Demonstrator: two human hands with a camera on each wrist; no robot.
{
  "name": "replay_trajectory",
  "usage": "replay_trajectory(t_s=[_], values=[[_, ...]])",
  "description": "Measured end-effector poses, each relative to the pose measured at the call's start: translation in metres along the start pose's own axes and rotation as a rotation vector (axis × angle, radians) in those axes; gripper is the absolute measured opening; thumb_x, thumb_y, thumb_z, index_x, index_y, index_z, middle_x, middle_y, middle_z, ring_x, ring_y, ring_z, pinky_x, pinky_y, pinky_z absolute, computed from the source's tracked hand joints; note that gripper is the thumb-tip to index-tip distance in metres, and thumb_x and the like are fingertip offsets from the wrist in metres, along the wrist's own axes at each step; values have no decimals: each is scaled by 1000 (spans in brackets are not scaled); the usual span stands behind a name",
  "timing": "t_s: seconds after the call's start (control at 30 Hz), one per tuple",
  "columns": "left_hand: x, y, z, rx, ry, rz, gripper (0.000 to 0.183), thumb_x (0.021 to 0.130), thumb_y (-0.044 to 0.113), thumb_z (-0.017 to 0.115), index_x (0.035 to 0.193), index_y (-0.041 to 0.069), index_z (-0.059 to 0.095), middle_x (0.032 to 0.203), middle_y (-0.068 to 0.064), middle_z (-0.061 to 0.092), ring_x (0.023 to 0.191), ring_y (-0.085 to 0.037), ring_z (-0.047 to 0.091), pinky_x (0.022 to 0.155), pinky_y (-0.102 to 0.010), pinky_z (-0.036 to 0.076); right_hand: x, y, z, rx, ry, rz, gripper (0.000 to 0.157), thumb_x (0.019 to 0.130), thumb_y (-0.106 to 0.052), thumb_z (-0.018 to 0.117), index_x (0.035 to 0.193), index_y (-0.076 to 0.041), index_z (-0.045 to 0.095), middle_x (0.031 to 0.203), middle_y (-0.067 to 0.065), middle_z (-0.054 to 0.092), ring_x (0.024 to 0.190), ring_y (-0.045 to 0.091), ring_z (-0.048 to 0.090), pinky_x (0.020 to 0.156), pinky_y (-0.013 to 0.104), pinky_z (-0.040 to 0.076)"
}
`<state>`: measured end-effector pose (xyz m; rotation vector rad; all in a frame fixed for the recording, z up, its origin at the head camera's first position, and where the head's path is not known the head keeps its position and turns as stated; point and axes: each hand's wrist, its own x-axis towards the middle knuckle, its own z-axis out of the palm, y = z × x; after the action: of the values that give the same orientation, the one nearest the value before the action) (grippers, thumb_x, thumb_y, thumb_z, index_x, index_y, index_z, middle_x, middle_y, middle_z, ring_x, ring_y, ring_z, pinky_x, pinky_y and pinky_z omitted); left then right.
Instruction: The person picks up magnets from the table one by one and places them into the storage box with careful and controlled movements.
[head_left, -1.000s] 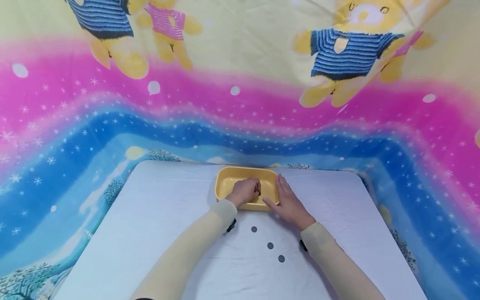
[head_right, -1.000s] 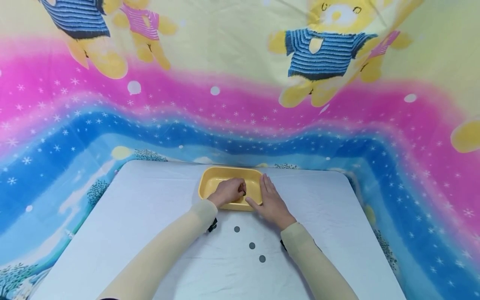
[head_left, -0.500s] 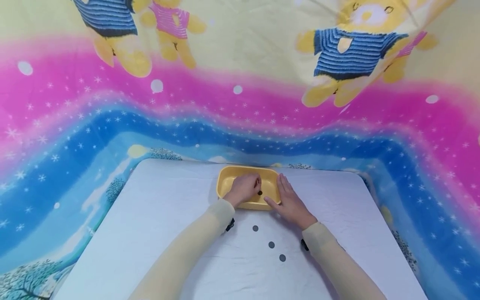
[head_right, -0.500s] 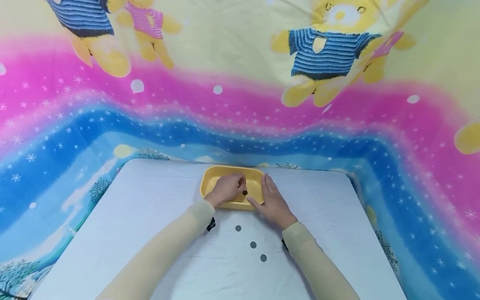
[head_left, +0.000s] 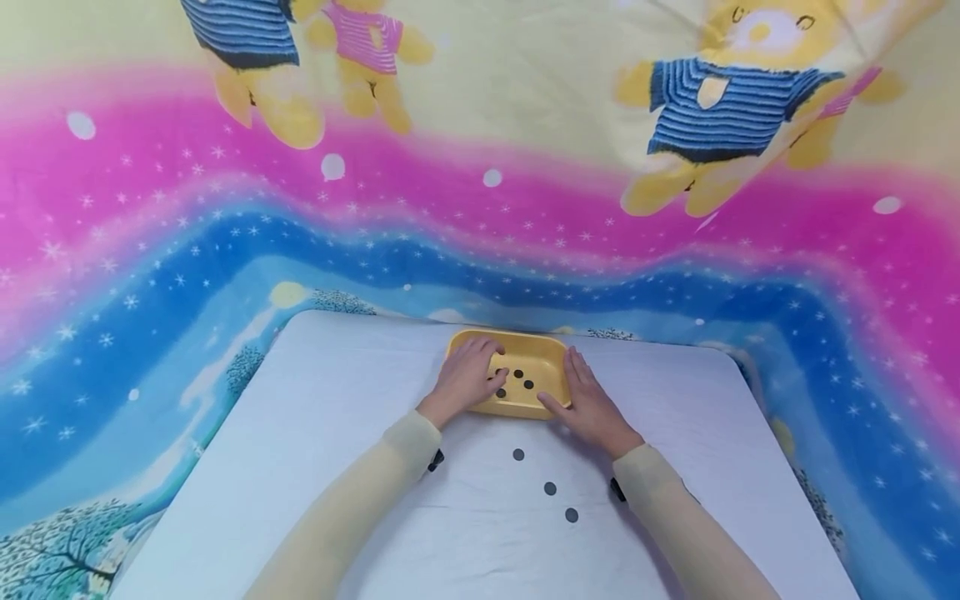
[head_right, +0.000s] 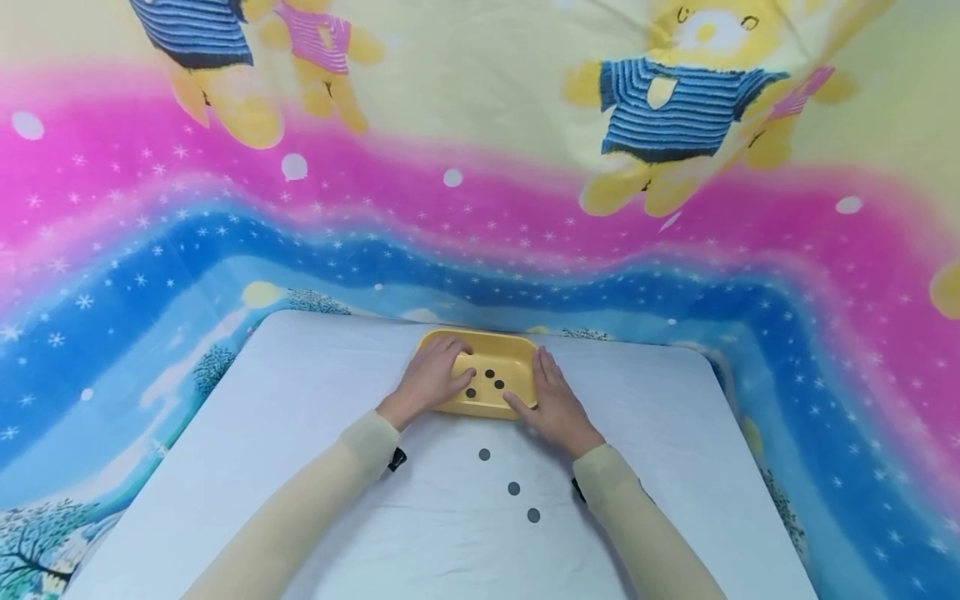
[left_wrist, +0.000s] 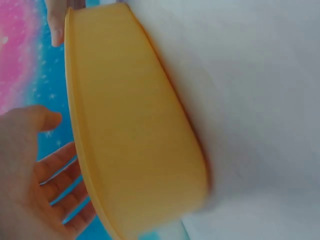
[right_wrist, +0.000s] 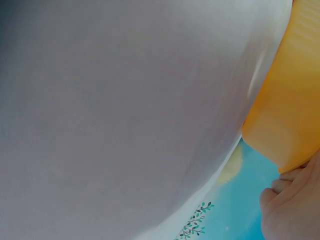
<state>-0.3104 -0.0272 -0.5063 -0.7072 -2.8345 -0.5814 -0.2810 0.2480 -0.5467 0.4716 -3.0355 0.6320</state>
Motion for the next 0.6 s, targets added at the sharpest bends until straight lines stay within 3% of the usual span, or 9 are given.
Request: replay_trajectory(t_s=[0.27,0.6], values=[[-27,-32,-6,10,-9,-56,78,103,56,66,161,7,46,168,-11,42,157,-33,34,130,-50,23,0,1,-4,2,-2,-30,109,103,-76,45,171,-5,-2,179,11,-7,166,32,-2,131,55,14],[-48,-55,-1,-14,-106,-81,105,103,72,52,170,1,15,178,-16,14,165,-35,14,133,-47,5,0,2,-2,14,-2,-37,109,103,-76,47,171,-6,-1,180,9,-7,166,33,-1,131,57,14]])
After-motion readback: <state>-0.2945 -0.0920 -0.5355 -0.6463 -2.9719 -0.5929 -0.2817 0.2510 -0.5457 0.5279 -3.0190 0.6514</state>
